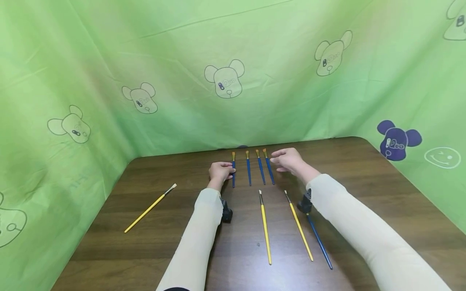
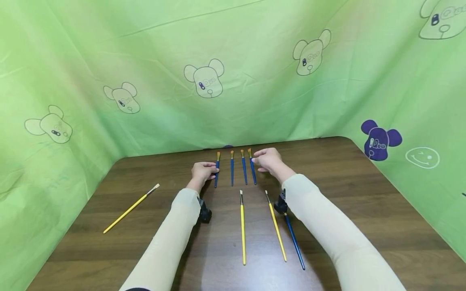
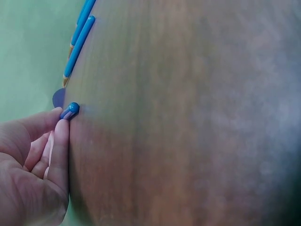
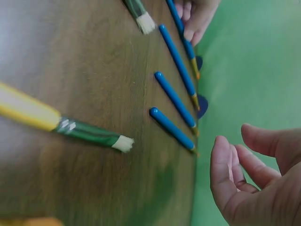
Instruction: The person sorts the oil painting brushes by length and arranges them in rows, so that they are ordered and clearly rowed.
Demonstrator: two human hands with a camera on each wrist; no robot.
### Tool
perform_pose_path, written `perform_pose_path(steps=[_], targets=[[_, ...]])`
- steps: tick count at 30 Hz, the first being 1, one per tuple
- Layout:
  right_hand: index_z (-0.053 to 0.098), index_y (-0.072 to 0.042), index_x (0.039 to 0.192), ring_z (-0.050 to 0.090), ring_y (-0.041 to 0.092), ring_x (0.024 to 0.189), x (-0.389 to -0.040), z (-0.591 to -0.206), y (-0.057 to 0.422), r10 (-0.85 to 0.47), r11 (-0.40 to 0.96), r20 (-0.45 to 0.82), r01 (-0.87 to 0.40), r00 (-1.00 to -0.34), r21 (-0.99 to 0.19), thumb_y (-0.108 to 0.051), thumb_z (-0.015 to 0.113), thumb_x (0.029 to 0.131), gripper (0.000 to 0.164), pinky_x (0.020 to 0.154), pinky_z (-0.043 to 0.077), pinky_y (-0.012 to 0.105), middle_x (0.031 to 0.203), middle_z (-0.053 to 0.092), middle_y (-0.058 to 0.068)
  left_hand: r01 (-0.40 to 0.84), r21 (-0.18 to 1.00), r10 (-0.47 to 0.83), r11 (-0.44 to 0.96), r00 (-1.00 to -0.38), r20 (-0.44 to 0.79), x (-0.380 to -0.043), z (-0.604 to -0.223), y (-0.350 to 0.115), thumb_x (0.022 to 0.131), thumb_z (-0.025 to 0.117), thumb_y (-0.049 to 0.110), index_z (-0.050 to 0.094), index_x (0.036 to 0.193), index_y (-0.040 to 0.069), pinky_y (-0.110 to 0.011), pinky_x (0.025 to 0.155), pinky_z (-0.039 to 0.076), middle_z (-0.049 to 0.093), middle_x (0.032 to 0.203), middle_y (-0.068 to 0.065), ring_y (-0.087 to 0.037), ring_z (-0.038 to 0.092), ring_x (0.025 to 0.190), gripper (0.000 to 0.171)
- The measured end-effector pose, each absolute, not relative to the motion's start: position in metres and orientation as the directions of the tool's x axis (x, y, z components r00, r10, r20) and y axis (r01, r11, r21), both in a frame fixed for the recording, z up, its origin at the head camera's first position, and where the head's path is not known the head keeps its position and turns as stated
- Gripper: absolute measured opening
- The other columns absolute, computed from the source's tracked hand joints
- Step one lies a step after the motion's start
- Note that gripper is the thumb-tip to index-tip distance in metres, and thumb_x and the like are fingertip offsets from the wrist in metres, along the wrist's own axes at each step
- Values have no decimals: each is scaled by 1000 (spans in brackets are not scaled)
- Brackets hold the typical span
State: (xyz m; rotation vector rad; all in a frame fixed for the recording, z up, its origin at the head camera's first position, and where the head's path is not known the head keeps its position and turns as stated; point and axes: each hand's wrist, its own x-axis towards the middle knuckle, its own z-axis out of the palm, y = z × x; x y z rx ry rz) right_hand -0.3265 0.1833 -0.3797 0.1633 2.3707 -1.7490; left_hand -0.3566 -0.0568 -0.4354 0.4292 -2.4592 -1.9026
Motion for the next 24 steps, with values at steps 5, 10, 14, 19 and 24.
perform_pose_path(steps=[5, 10, 14, 19, 24], targets=[[42, 10, 139, 48, 41, 124, -309, -375, 192, -60, 281, -200, 175, -978, -943, -3, 58, 95, 48, 89, 55, 37, 136, 48, 31, -227, 948, -212, 224, -961, -179, -358, -434, -57, 77, 77, -6, 76, 94, 1, -21, 54, 58, 70, 93, -13, -15, 68, 64, 18], [42, 11, 138, 46, 42, 126, -290, -371, 201, -81, 285, -171, 142, -982, -948, -5, 59, 95, 49, 90, 54, 38, 138, 44, 30, -238, 944, -221, 229, -957, -187, -360, -433, -58, 76, 78, -6, 77, 93, 1, -21, 52, 57, 70, 94, -13, -12, 66, 57, 19], [43, 11, 137, 49, 43, 122, -270, -371, 208, -92, 326, -135, 98, -987, -940, -7, 60, 95, 49, 88, 55, 37, 136, 46, 30, -248, 938, -231, 241, -954, -192, -361, -433, -57, 76, 79, -4, 77, 93, 3, -21, 55, 58, 70, 94, -11, -13, 67, 59, 18], [46, 13, 133, 60, 35, 106, -245, -379, 220, -83, 386, -78, 40, -993, -922, -8, 63, 94, 47, 78, 59, 31, 121, 55, 28, -261, 930, -231, 259, -952, -203, -359, -431, -58, 78, 78, -3, 77, 90, 5, -22, 55, 58, 70, 89, -9, -15, 68, 62, 14], [49, 14, 128, 65, 27, 91, -223, -392, 231, -50, 421, -3, -18, -999, -907, -9, 65, 93, 45, 70, 60, 29, 111, 60, 24, -265, 928, -235, 262, -950, -205, -358, -430, -59, 78, 78, -2, 77, 91, 6, -22, 56, 58, 70, 91, -8, -15, 68, 63, 15]])
